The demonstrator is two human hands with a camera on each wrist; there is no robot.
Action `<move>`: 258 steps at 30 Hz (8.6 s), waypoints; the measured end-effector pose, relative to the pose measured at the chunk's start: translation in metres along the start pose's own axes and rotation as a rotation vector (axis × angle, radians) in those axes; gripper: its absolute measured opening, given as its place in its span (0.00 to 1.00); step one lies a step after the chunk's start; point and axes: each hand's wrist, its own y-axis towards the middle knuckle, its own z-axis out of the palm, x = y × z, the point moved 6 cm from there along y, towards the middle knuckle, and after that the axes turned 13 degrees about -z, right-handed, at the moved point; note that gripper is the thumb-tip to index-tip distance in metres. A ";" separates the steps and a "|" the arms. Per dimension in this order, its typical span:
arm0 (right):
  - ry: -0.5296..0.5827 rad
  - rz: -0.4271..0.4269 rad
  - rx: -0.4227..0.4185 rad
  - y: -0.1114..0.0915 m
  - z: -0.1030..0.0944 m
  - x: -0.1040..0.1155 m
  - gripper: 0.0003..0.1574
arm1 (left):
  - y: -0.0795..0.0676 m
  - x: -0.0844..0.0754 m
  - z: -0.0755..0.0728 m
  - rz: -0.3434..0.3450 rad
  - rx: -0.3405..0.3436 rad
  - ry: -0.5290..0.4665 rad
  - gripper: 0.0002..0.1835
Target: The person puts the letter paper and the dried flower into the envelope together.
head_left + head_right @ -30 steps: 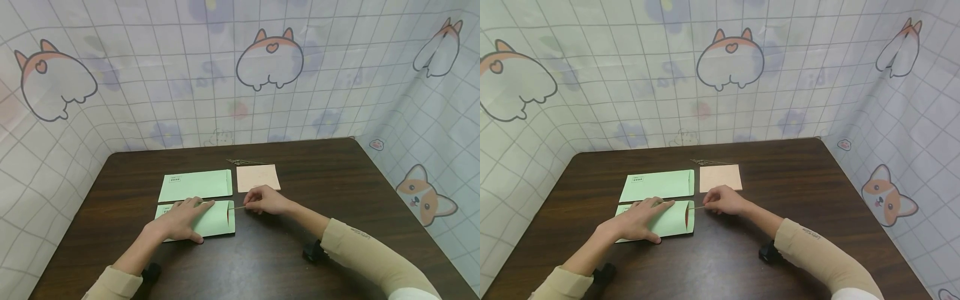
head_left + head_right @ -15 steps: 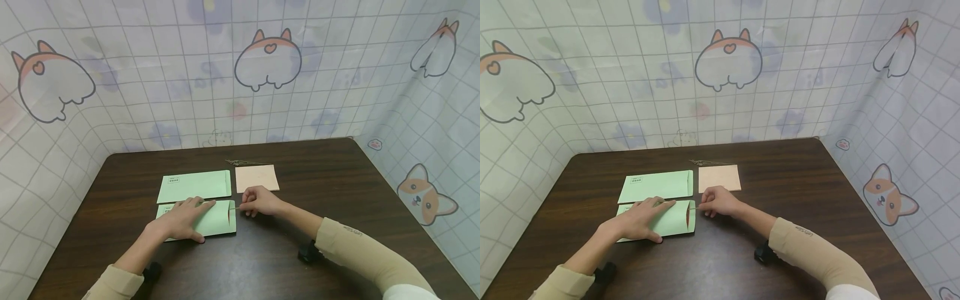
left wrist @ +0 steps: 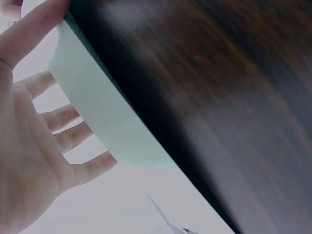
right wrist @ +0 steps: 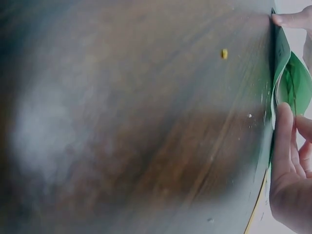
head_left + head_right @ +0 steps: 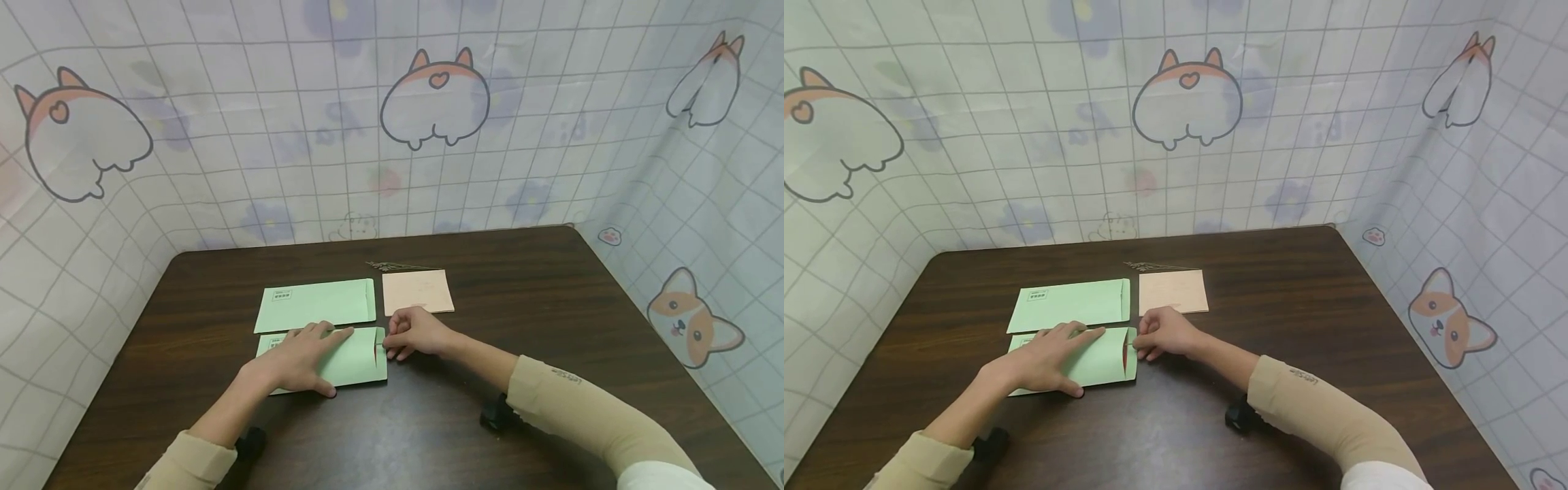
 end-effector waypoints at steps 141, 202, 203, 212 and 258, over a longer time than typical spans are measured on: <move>-0.175 0.019 -0.066 0.077 -0.043 0.008 0.24 | 0.092 0.066 -0.036 -0.150 0.092 -0.055 0.54; -0.725 0.124 -0.317 0.026 -0.157 -0.012 0.22 | 0.092 0.071 -0.029 -0.151 0.052 -0.036 0.53; -0.731 0.119 -0.317 0.026 -0.157 -0.012 0.22 | 0.092 0.071 -0.029 -0.152 0.051 -0.035 0.54; -0.735 0.078 -0.322 0.026 -0.157 -0.010 0.16 | 0.095 0.074 -0.028 -0.153 0.057 -0.032 0.54; -0.132 0.007 -0.489 0.018 -0.168 -0.005 0.20 | 0.090 0.071 -0.028 -0.151 0.047 -0.049 0.53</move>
